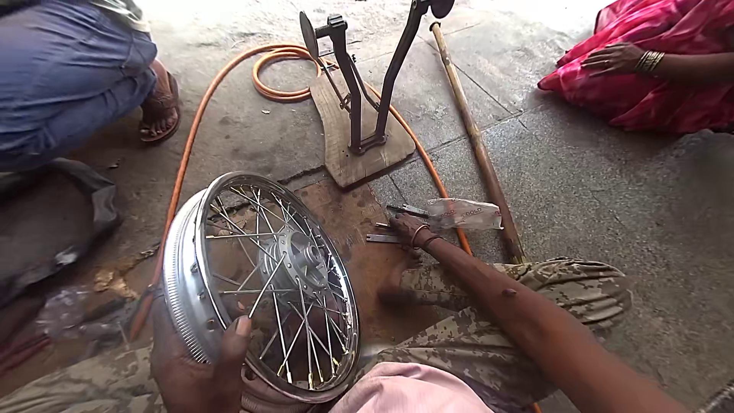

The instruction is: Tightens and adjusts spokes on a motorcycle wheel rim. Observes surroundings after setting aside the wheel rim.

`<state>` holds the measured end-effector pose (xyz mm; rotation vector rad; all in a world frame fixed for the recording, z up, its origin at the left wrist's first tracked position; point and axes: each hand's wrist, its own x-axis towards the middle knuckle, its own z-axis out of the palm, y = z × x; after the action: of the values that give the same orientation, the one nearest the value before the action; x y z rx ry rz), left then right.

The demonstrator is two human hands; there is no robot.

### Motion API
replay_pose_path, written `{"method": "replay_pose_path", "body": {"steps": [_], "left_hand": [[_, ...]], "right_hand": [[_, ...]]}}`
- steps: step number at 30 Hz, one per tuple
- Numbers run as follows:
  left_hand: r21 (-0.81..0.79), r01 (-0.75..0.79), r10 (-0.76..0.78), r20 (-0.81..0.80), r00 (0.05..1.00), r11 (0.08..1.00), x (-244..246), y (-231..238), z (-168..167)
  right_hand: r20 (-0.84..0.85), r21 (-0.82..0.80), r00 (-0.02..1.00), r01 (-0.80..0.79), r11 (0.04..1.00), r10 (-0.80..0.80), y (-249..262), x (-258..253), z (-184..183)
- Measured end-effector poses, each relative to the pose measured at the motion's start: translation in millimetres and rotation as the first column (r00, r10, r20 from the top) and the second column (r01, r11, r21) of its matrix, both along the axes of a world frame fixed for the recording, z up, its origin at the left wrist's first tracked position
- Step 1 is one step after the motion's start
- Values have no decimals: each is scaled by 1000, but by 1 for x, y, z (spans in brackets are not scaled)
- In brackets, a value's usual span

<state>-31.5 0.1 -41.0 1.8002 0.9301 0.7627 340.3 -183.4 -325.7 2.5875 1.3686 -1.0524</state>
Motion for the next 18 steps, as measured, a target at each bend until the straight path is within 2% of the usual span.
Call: {"method": "replay_pose_path", "body": {"steps": [2, 3, 4, 5, 7, 9, 13, 18], "left_hand": [[2, -12, 12, 4, 1000, 1000, 2, -1, 1], [0, -17, 17, 8, 1000, 1000, 3, -2, 1], [3, -18, 18, 6, 1000, 1000, 4, -2, 1], [6, -22, 22, 4, 1000, 1000, 4, -2, 1], [14, -34, 34, 6, 999, 999, 6, -2, 2], [11, -32, 32, 28, 999, 999, 7, -2, 1], [17, -29, 28, 30, 999, 999, 12, -7, 3], [-2, -10, 10, 36, 999, 1000, 17, -12, 6]], "right_hand": [[-235, 147, 961, 184, 972, -147, 7, -3, 17], [-406, 207, 891, 306, 929, -202, 12, -7, 34], [-583, 230, 785, 405, 885, -208, 19, -14, 55], [-754, 226, 637, 481, 847, -160, 26, -24, 81], [-945, 182, 325, 556, 811, -11, 38, -49, 135], [-977, 203, 165, 563, 801, 132, 45, -74, 180], [-945, 278, 8, 548, 789, 328, 46, -109, 233], [-906, 332, -56, 523, 785, 420, 39, -121, 252]]}}
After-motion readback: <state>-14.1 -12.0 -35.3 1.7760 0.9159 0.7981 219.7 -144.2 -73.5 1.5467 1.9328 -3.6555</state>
